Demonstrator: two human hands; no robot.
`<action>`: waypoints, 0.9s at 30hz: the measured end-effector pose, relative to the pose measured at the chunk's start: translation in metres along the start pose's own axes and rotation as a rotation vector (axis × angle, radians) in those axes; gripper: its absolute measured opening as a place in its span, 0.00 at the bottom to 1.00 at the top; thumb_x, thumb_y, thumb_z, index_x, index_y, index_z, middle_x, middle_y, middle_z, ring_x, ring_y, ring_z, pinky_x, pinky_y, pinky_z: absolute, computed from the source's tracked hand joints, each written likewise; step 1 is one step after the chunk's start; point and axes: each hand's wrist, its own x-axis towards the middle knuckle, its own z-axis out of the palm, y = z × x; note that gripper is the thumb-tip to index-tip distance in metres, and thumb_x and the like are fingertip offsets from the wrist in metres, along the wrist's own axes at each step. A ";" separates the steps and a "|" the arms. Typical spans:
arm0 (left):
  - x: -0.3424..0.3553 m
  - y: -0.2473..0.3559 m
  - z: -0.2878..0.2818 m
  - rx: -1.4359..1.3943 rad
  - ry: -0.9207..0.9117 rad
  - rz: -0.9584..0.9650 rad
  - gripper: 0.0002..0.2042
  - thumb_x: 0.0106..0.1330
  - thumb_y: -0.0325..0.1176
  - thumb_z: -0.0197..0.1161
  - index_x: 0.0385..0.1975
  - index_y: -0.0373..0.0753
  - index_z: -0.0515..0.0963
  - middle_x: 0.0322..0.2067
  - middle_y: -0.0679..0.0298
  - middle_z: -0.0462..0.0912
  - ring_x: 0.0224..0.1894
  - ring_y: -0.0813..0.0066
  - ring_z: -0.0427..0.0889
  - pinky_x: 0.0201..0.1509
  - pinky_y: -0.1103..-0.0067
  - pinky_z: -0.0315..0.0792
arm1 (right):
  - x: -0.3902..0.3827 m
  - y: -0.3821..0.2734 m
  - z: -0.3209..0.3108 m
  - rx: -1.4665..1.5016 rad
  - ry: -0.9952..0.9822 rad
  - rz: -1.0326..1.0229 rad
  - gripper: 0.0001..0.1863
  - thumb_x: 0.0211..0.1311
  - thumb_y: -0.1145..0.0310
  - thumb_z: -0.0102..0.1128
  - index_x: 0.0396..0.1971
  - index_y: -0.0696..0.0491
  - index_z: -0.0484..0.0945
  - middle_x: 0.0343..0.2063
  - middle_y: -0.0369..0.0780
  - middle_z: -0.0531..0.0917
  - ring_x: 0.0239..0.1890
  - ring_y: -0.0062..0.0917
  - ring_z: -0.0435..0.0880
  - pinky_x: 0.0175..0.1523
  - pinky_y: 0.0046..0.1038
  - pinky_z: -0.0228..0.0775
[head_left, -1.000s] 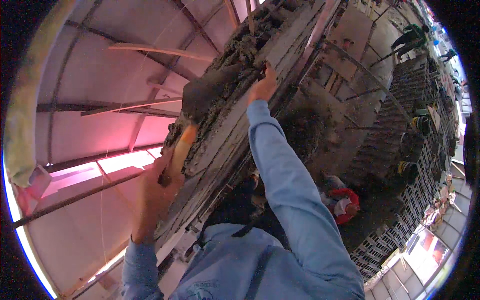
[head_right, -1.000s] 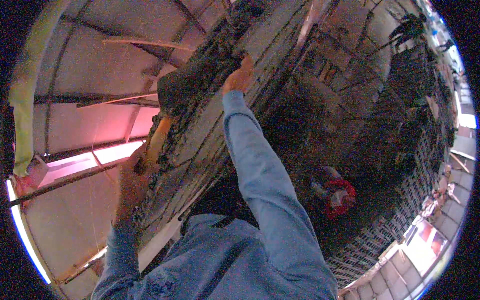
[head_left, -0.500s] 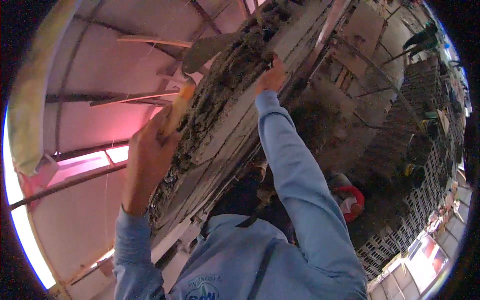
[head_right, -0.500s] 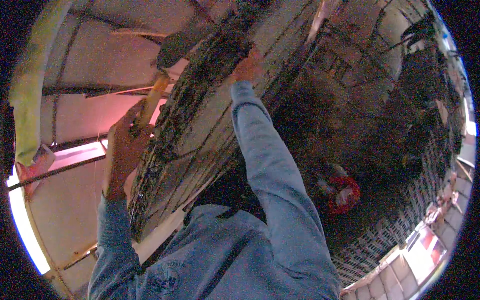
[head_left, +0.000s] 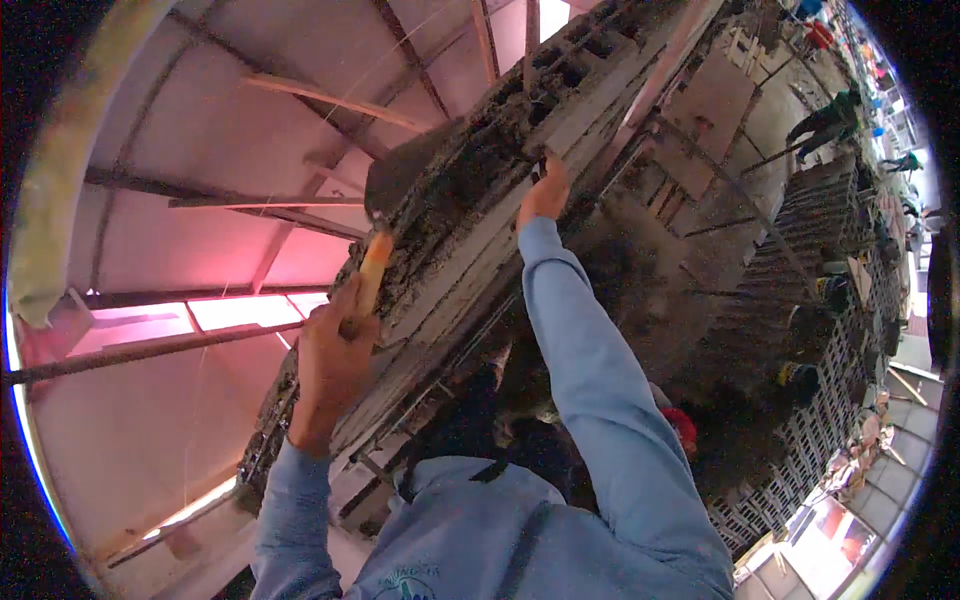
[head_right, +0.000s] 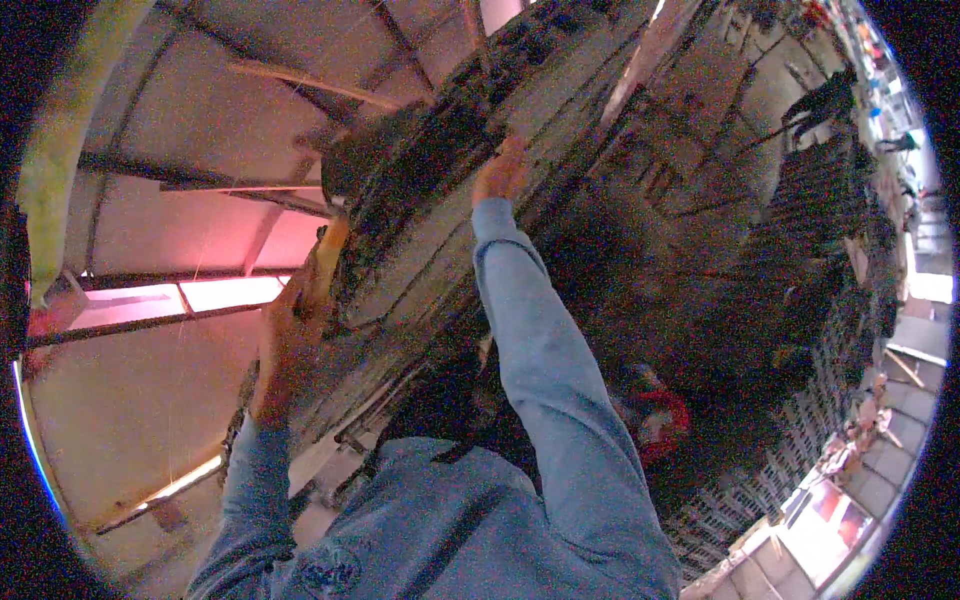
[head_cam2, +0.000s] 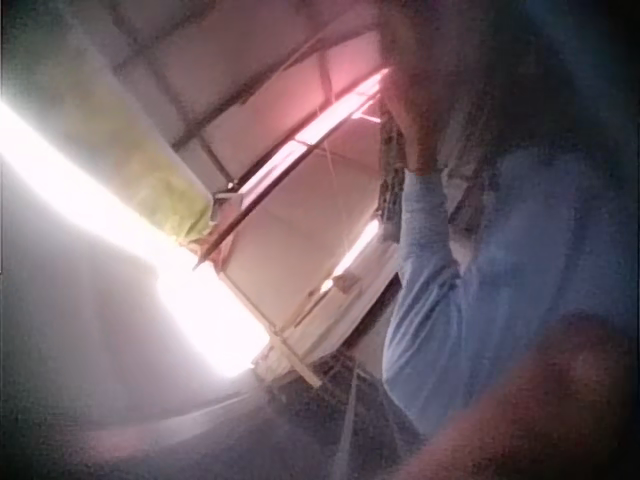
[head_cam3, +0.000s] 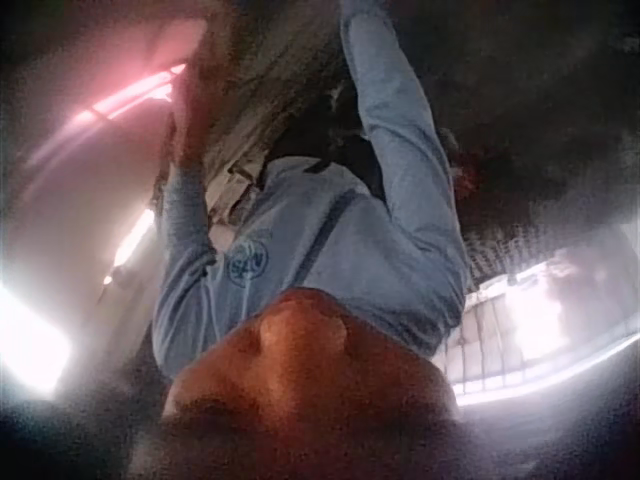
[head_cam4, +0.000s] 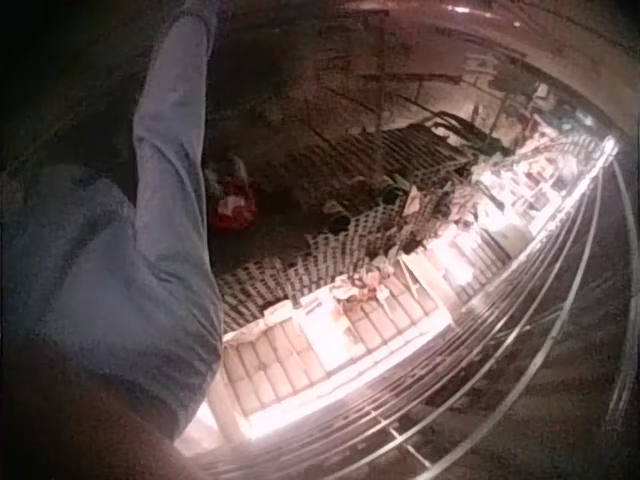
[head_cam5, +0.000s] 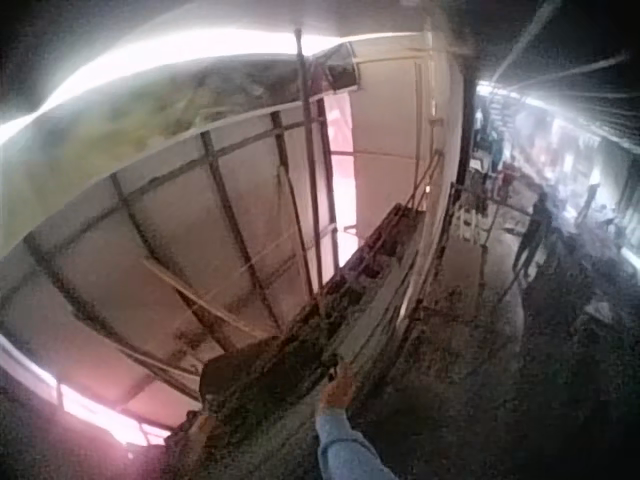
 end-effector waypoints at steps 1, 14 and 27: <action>0.005 -0.002 0.004 0.040 -0.008 -0.022 0.28 0.59 0.31 0.65 0.62 0.39 0.73 0.40 0.50 0.85 0.38 0.56 0.85 0.45 0.67 0.77 | -0.008 -0.010 0.006 0.144 -0.019 0.115 0.24 0.72 0.57 0.46 0.57 0.58 0.77 0.52 0.43 0.79 0.54 0.33 0.75 0.59 0.35 0.64; 0.023 0.008 -0.023 0.072 -0.070 0.042 0.27 0.56 0.29 0.67 0.60 0.42 0.76 0.39 0.47 0.84 0.38 0.54 0.86 0.43 0.66 0.78 | 0.003 0.010 0.001 0.027 -0.078 0.094 0.26 0.69 0.55 0.51 0.57 0.60 0.77 0.54 0.39 0.79 0.54 0.29 0.74 0.60 0.32 0.61; 0.049 0.085 -0.052 0.452 0.084 0.493 0.25 0.55 0.26 0.64 0.56 0.48 0.78 0.34 0.55 0.83 0.35 0.54 0.83 0.39 0.62 0.77 | -0.019 -0.037 0.000 -0.503 -0.096 0.015 0.20 0.72 0.72 0.42 0.59 0.56 0.74 0.59 0.46 0.76 0.62 0.37 0.73 0.65 0.34 0.64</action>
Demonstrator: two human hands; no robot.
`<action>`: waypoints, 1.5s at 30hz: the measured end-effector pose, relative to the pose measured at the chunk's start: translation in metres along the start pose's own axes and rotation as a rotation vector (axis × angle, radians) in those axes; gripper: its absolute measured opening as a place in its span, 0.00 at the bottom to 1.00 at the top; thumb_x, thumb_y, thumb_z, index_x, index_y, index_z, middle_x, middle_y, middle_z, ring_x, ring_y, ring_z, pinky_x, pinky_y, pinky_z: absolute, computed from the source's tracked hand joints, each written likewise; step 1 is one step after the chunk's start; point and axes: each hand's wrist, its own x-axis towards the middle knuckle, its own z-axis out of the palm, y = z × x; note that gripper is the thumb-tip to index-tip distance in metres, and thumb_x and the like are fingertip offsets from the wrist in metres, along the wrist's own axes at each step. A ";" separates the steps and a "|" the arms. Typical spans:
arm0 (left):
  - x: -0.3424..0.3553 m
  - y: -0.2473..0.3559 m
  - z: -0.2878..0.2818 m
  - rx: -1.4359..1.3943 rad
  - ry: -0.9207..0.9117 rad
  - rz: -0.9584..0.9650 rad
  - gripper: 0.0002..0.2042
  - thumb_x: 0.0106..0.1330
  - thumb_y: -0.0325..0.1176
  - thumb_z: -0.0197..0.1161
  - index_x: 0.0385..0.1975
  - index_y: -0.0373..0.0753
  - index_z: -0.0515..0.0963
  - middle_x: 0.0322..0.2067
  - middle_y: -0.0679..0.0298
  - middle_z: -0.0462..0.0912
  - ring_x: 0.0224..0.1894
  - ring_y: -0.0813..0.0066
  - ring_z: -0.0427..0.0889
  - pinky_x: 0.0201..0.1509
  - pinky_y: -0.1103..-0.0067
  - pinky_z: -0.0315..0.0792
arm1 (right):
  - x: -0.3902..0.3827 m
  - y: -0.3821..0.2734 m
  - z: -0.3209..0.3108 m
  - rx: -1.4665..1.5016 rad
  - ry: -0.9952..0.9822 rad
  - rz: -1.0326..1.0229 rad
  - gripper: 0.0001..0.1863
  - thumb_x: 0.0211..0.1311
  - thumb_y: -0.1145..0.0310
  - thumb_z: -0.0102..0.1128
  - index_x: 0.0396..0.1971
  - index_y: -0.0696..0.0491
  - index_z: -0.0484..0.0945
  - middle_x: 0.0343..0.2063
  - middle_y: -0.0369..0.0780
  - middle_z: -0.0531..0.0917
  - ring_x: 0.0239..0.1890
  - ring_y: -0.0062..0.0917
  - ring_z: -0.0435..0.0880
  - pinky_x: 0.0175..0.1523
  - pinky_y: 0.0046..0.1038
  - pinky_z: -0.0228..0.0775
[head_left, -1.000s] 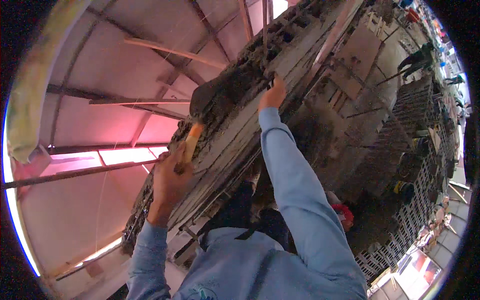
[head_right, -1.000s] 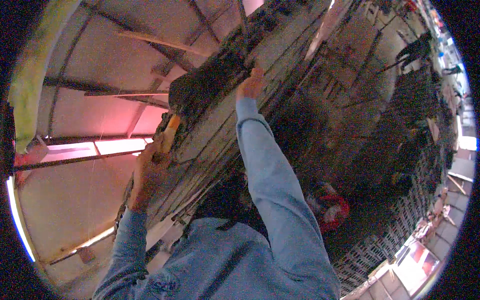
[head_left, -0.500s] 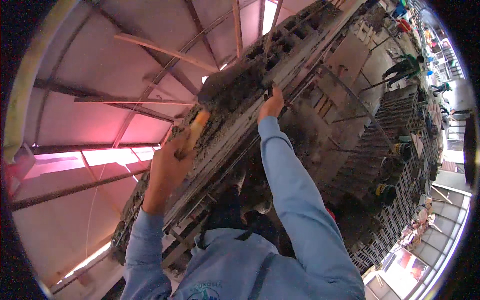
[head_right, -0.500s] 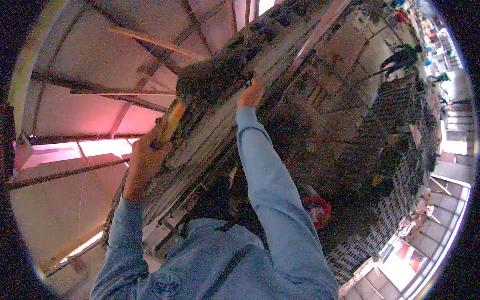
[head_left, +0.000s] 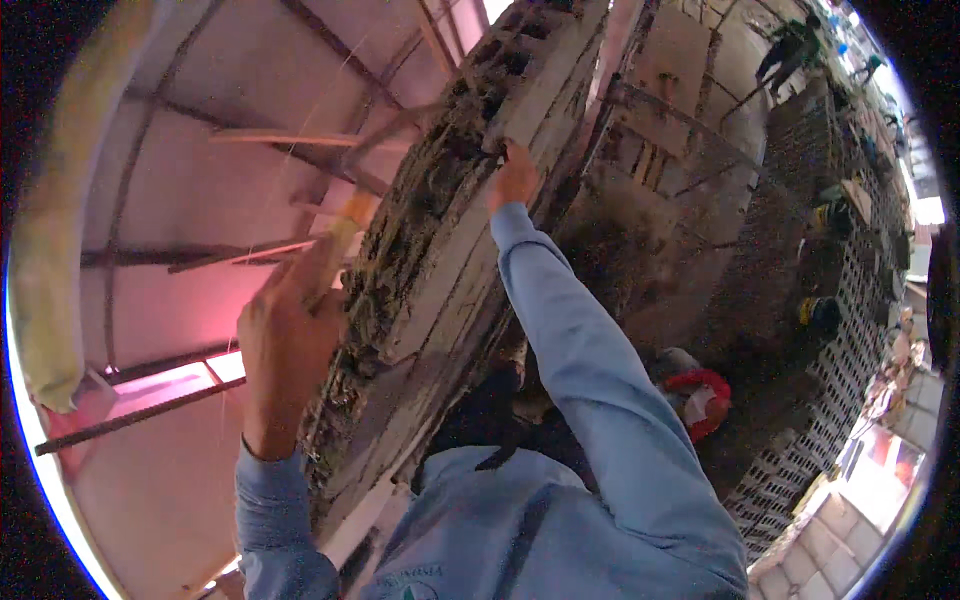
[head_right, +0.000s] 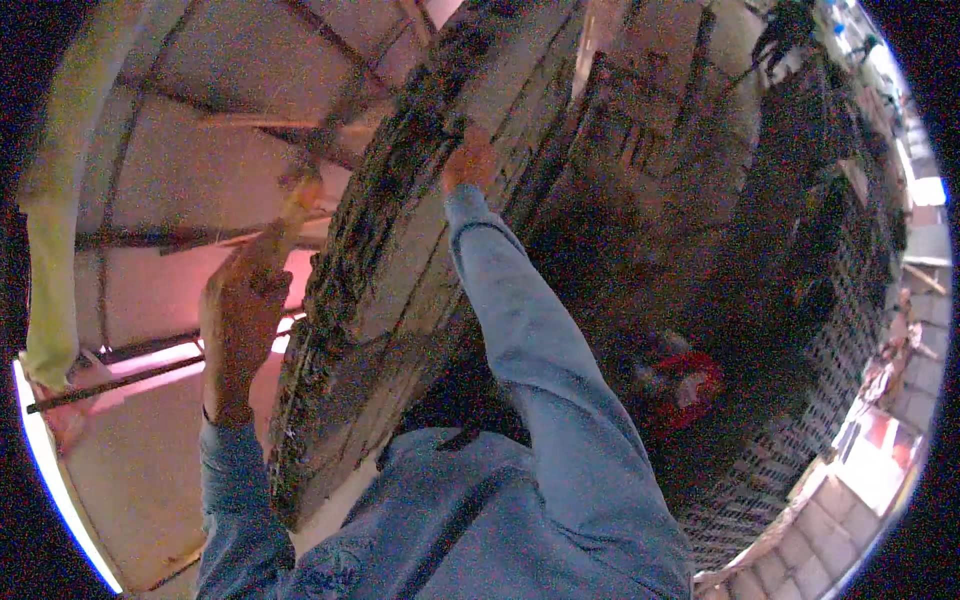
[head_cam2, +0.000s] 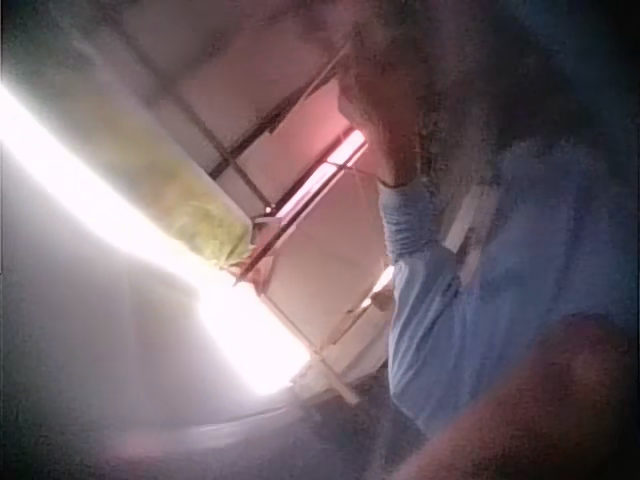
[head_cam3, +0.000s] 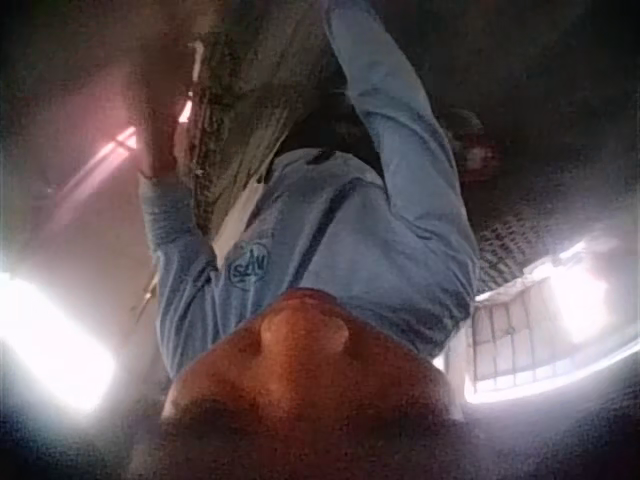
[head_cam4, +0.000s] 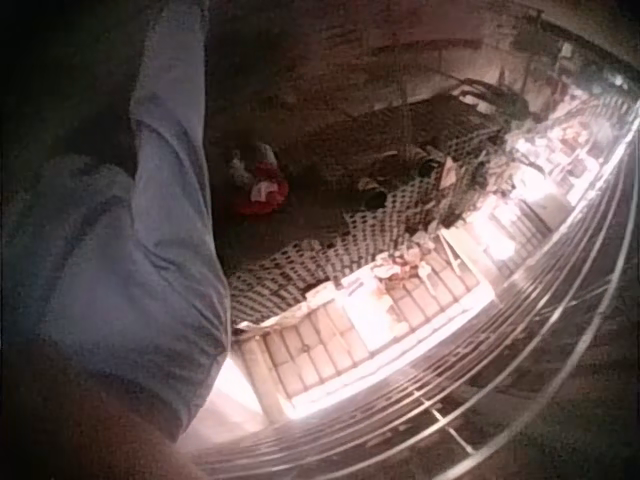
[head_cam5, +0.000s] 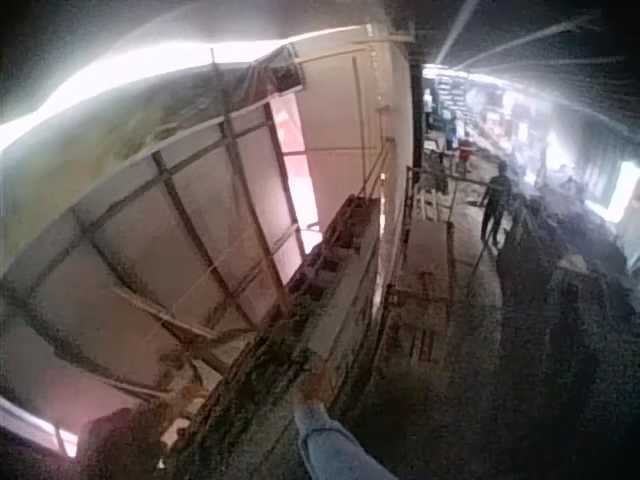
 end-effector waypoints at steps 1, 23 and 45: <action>0.011 0.005 -0.002 0.043 -0.055 -0.035 0.25 0.55 0.26 0.64 0.56 0.48 0.78 0.37 0.56 0.83 0.36 0.54 0.84 0.40 0.63 0.78 | 0.006 0.006 0.000 0.134 0.035 -0.002 0.20 0.71 0.73 0.42 0.59 0.55 0.74 0.60 0.46 0.76 0.63 0.38 0.73 0.66 0.35 0.64; -0.037 -0.012 0.034 -0.337 -0.130 -0.447 0.26 0.62 0.31 0.65 0.62 0.37 0.70 0.35 0.54 0.84 0.32 0.64 0.84 0.40 0.72 0.77 | 0.013 0.048 -0.037 0.779 -0.102 0.127 0.22 0.73 0.57 0.48 0.59 0.56 0.73 0.58 0.42 0.78 0.60 0.34 0.75 0.64 0.38 0.64; -0.483 0.003 0.673 -0.330 -1.174 -0.213 0.24 0.71 0.55 0.55 0.42 0.36 0.81 0.29 0.50 0.80 0.32 0.54 0.81 0.39 0.62 0.74 | -0.391 0.579 -0.183 0.776 0.343 0.884 0.28 0.72 0.56 0.49 0.64 0.59 0.66 0.60 0.45 0.75 0.62 0.34 0.75 0.68 0.38 0.65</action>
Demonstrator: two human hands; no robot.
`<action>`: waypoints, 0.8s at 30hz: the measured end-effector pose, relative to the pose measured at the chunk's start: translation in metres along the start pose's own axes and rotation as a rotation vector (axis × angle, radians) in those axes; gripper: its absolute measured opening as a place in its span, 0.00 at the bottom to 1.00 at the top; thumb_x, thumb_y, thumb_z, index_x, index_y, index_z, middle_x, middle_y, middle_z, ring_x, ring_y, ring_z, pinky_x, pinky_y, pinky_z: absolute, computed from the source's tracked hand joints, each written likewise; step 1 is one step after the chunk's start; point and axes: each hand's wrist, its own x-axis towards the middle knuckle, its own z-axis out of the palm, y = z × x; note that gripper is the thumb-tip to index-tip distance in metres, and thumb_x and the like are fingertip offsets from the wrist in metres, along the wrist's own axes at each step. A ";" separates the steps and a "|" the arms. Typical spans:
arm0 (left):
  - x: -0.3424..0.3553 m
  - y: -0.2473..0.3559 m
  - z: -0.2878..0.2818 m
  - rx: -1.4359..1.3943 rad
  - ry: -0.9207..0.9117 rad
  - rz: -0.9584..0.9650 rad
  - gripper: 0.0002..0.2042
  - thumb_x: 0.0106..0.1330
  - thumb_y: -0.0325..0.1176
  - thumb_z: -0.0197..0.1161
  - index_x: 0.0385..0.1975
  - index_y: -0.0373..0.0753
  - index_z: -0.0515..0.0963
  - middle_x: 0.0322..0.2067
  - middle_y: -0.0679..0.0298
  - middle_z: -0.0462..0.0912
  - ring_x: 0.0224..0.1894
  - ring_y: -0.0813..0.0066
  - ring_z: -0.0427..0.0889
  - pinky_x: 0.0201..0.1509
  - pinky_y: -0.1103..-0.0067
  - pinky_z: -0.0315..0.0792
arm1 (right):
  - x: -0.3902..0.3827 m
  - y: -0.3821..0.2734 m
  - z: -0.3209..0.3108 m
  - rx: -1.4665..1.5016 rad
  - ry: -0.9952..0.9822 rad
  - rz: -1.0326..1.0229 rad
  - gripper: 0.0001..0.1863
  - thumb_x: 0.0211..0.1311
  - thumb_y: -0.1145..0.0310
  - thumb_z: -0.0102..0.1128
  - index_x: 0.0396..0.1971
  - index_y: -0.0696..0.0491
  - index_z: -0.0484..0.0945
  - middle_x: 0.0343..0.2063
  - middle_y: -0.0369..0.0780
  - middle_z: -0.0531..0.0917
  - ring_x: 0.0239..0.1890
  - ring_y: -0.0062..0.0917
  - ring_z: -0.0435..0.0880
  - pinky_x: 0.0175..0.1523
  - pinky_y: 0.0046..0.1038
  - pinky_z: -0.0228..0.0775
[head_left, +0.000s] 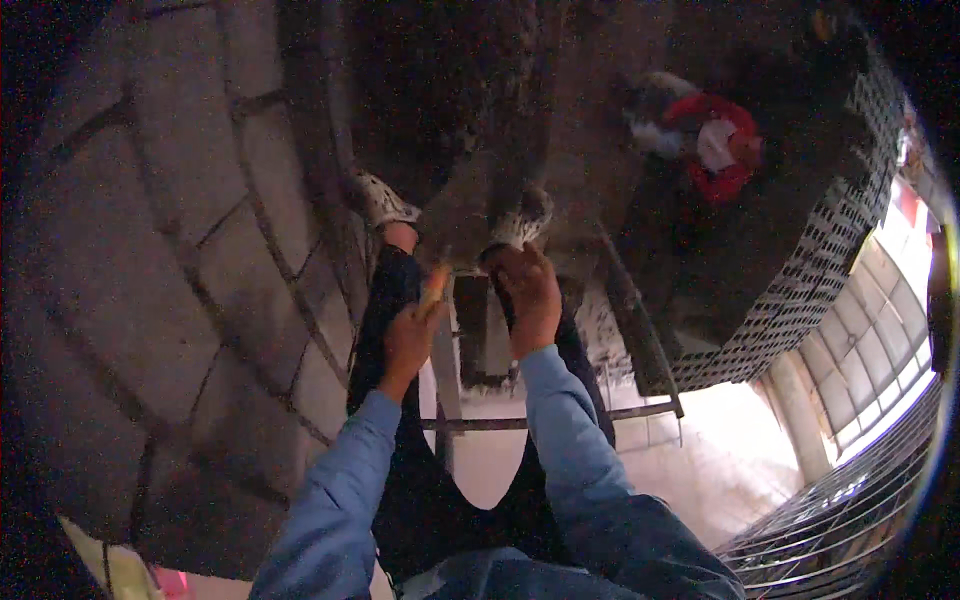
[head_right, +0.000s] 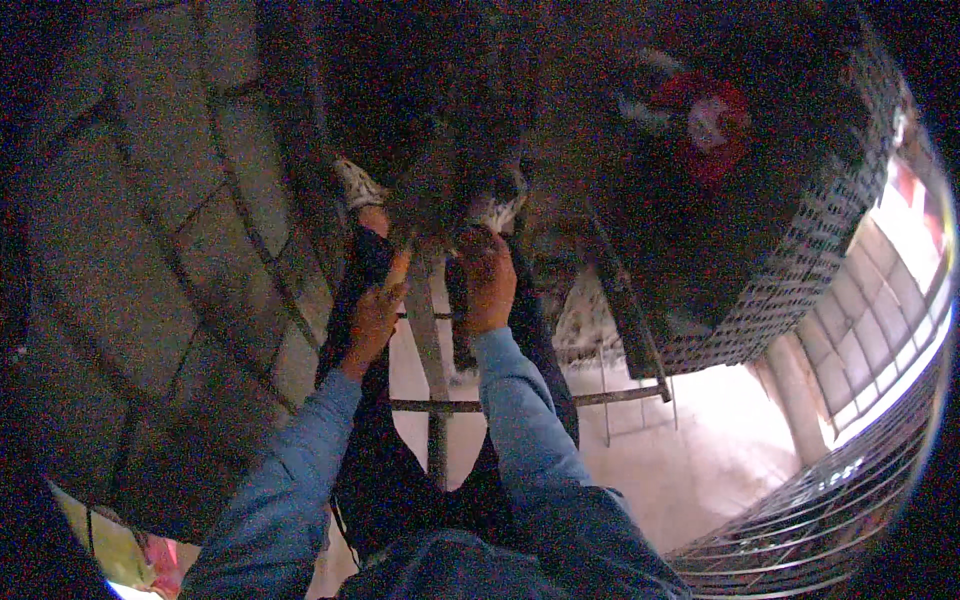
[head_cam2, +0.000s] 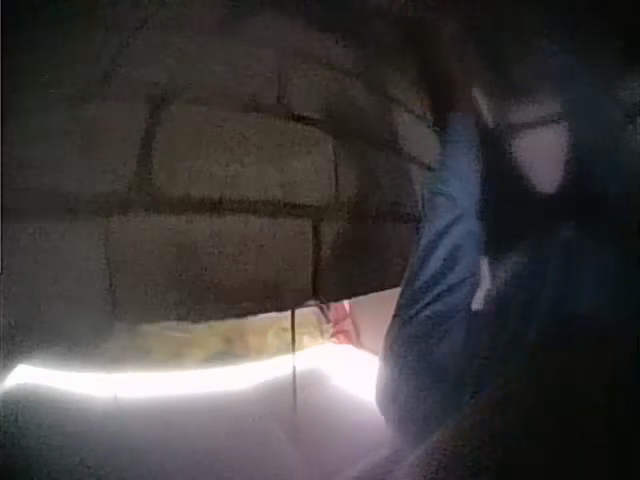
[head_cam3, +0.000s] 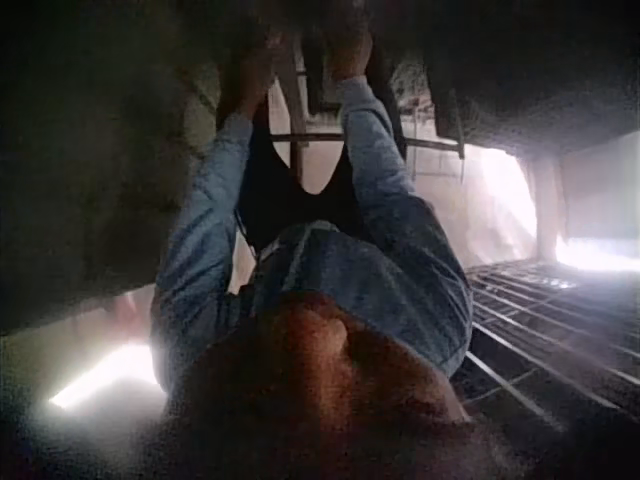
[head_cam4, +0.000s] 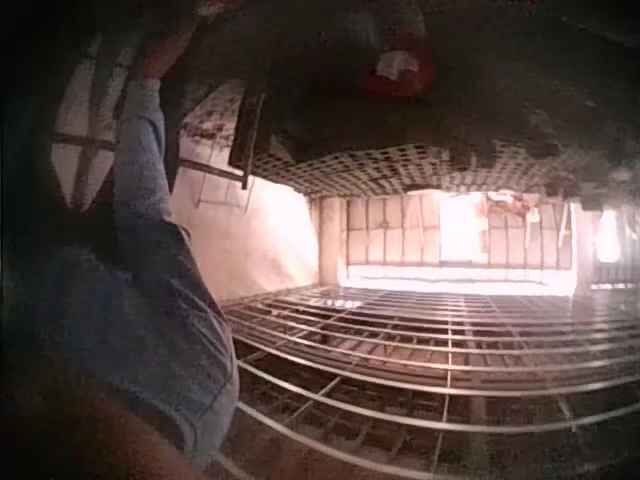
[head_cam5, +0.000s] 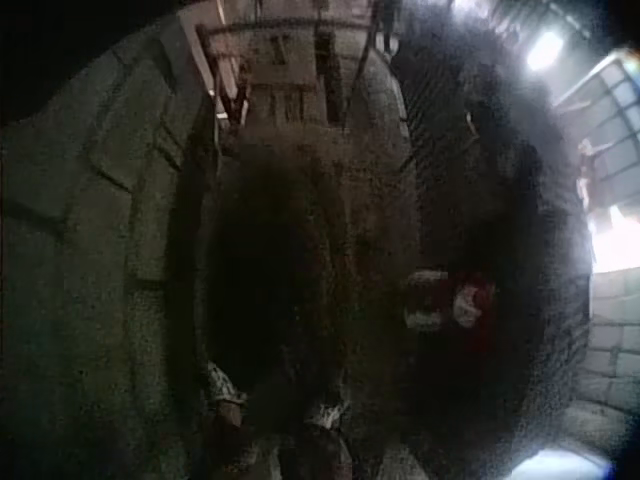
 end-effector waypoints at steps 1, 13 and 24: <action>0.007 0.002 0.007 0.008 -0.065 0.039 0.24 0.71 0.55 0.55 0.43 0.37 0.82 0.31 0.46 0.81 0.36 0.48 0.81 0.42 0.60 0.74 | 0.004 -0.009 0.004 0.172 0.058 0.032 0.28 0.72 0.56 0.49 0.64 0.59 0.66 0.61 0.47 0.74 0.63 0.36 0.74 0.68 0.39 0.65; 0.153 -0.009 0.025 0.231 -0.225 -0.114 0.32 0.63 0.64 0.59 0.34 0.33 0.82 0.28 0.49 0.83 0.34 0.53 0.83 0.37 0.63 0.73 | -0.011 -0.037 0.017 0.241 0.015 0.055 0.35 0.70 0.52 0.52 0.67 0.60 0.61 0.64 0.50 0.70 0.65 0.41 0.72 0.67 0.43 0.65; 0.263 0.064 -0.065 -0.075 -0.075 -0.270 0.33 0.58 0.66 0.64 0.26 0.33 0.82 0.21 0.60 0.80 0.28 0.69 0.82 0.31 0.70 0.72 | -0.007 -0.056 0.041 0.389 -0.040 0.132 0.35 0.68 0.57 0.48 0.69 0.63 0.56 0.64 0.58 0.68 0.68 0.45 0.68 0.69 0.45 0.62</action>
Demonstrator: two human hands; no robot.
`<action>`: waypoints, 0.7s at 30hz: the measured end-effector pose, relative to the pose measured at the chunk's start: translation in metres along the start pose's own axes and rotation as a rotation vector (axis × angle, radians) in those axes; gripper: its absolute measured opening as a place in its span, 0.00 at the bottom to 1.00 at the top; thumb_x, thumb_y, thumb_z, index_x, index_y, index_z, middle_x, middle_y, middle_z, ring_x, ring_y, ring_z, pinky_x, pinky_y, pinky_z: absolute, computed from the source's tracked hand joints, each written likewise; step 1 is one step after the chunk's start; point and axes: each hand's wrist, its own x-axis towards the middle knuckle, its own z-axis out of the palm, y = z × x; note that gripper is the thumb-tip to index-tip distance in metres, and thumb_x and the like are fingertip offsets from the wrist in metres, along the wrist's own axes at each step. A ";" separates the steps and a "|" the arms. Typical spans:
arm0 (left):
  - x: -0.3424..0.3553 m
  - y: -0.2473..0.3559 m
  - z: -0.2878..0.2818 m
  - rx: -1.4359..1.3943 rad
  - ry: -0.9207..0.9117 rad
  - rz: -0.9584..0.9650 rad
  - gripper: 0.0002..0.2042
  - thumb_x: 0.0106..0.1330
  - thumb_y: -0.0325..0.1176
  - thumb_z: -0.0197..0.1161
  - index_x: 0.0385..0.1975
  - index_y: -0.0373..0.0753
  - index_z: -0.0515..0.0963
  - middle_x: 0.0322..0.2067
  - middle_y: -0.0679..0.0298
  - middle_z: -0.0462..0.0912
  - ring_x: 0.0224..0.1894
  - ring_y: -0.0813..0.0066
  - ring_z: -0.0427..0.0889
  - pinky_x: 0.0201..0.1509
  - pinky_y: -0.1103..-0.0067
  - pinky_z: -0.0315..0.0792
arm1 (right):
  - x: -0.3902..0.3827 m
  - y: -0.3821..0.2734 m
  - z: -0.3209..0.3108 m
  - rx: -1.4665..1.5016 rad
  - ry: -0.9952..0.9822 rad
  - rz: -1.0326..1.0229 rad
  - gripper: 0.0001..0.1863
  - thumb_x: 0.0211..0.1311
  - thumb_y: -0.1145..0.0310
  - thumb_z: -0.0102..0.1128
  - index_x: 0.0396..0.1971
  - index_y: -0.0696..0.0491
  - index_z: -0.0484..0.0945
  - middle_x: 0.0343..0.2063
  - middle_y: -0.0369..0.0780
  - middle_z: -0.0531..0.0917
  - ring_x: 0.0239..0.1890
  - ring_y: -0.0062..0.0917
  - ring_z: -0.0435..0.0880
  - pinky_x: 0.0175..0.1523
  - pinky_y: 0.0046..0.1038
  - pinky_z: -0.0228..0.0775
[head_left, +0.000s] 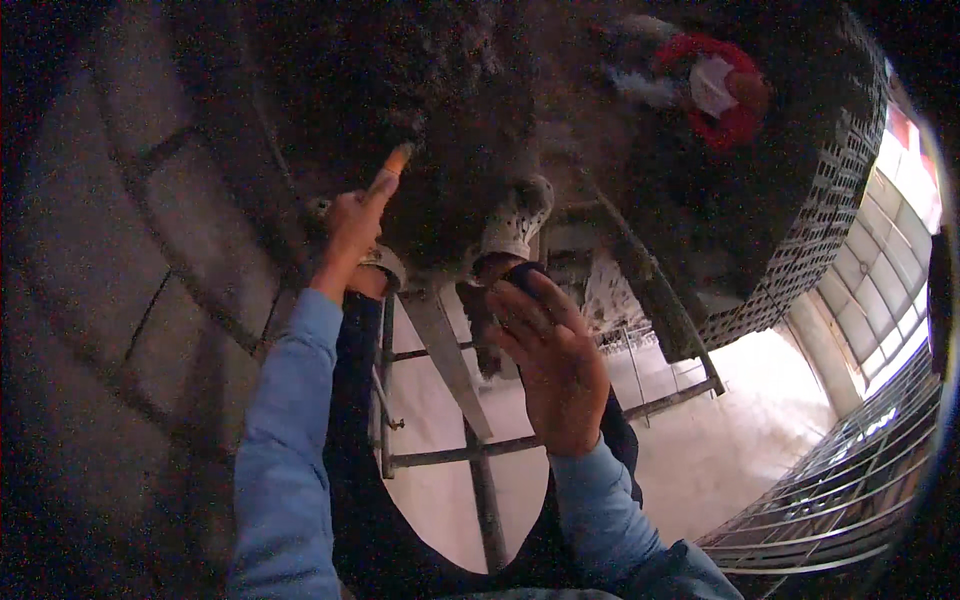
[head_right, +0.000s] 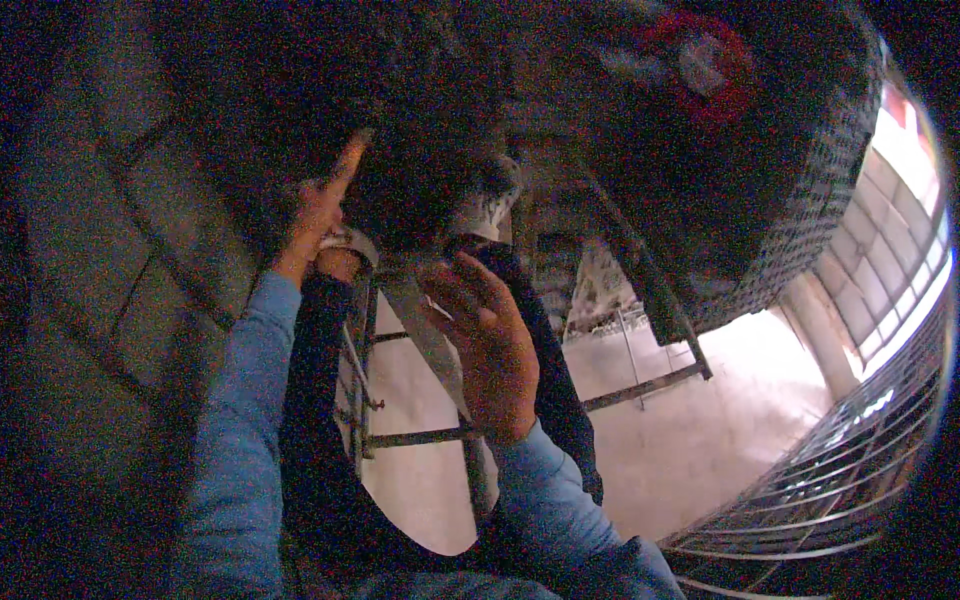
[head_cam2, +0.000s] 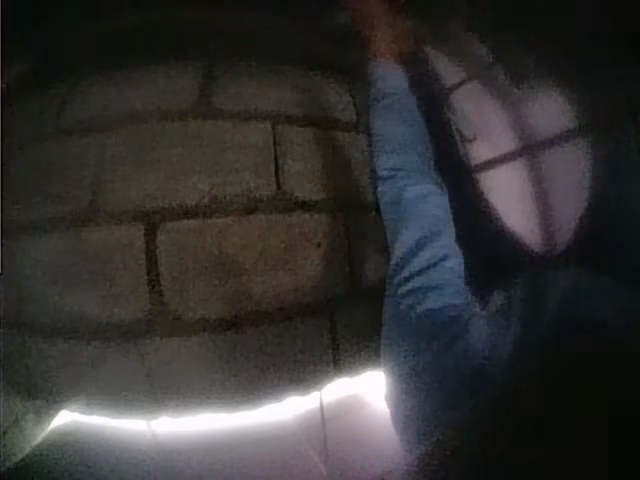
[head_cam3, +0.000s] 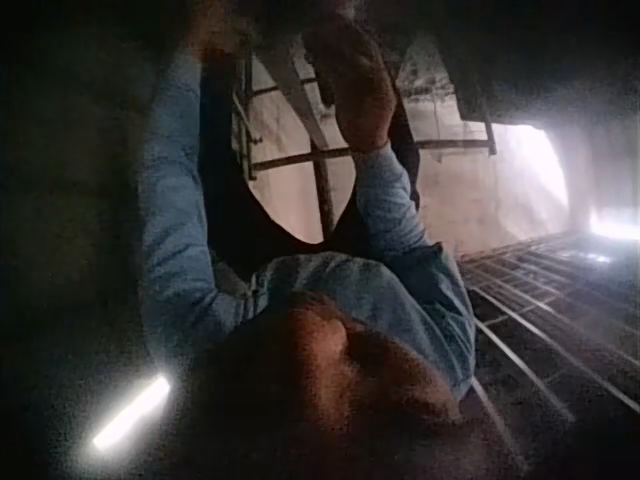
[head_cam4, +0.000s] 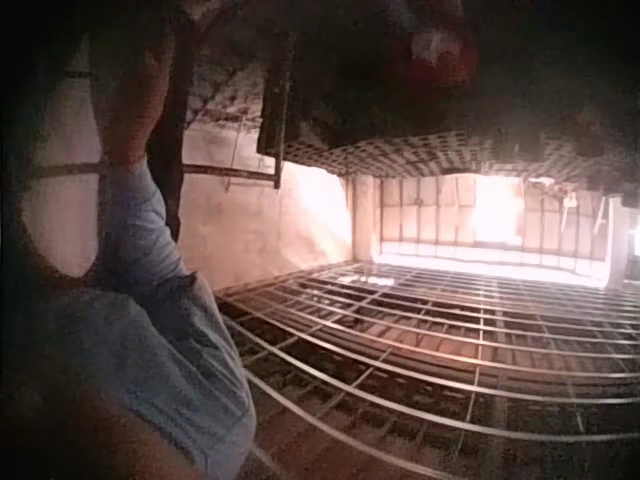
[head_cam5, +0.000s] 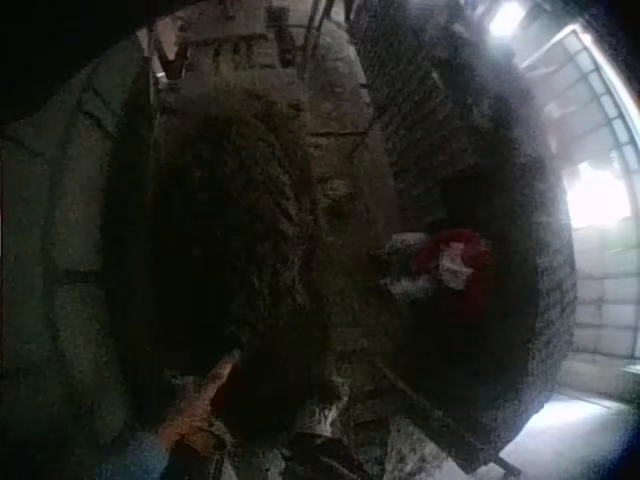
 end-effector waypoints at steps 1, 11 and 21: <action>-0.008 0.003 -0.002 -0.036 -0.007 0.117 0.33 0.58 0.66 0.64 0.24 0.33 0.81 0.20 0.61 0.79 0.26 0.71 0.80 0.30 0.71 0.71 | -0.001 -0.006 0.006 -0.047 0.014 0.015 0.35 0.69 0.57 0.48 0.69 0.63 0.56 0.64 0.57 0.69 0.67 0.44 0.69 0.69 0.45 0.63; -0.102 0.022 -0.046 -0.565 -0.361 0.004 0.29 0.67 0.67 0.51 0.21 0.44 0.72 0.14 0.69 0.70 0.14 0.81 0.70 0.15 0.81 0.61 | 0.006 0.031 -0.025 -0.193 -0.082 0.204 0.35 0.73 0.43 0.43 0.63 0.59 0.69 0.60 0.44 0.76 0.62 0.32 0.75 0.66 0.35 0.64; -0.167 0.071 -0.043 -0.069 -0.050 -0.078 0.22 0.72 0.56 0.53 0.31 0.41 0.76 0.17 0.70 0.70 0.16 0.81 0.70 0.16 0.80 0.60 | 0.052 0.017 -0.013 -0.361 -0.292 0.059 0.36 0.77 0.41 0.32 0.58 0.60 0.73 0.56 0.47 0.80 0.58 0.35 0.79 0.66 0.37 0.65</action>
